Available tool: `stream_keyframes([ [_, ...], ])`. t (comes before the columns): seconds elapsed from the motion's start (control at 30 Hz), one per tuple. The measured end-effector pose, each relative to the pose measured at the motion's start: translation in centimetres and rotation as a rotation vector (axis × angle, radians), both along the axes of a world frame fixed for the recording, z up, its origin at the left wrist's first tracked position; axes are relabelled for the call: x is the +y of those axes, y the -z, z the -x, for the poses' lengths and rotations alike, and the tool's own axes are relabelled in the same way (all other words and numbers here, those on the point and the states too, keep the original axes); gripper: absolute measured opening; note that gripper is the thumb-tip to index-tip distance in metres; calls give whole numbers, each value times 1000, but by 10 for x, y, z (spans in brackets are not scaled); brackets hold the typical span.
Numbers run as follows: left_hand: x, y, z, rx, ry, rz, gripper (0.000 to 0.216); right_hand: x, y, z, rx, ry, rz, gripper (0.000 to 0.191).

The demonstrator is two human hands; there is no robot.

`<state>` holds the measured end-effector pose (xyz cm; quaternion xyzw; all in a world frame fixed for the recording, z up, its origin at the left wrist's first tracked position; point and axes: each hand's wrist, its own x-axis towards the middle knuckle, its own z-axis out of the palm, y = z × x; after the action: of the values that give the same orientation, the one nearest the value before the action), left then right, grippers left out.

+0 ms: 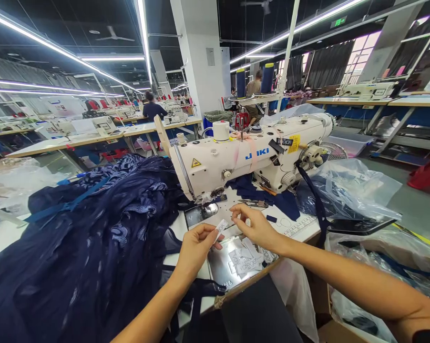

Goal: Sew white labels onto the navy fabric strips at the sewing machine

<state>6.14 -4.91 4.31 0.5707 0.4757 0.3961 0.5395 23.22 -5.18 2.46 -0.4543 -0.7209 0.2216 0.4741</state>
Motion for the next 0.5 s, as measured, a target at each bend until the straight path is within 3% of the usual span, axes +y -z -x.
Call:
stream_keyframes([
  [0.2,-2,0,0,-16,-18,-42,17,-4,-3,6,-335,105,-476,10],
  [0.33,-5,1,-2,8,-11,-95,17,-1,-4,14,-464,155,-587,16],
  [0.5,-9,4,-1,75,-10,-177,16,2,-3,15,-505,195,-607,22],
])
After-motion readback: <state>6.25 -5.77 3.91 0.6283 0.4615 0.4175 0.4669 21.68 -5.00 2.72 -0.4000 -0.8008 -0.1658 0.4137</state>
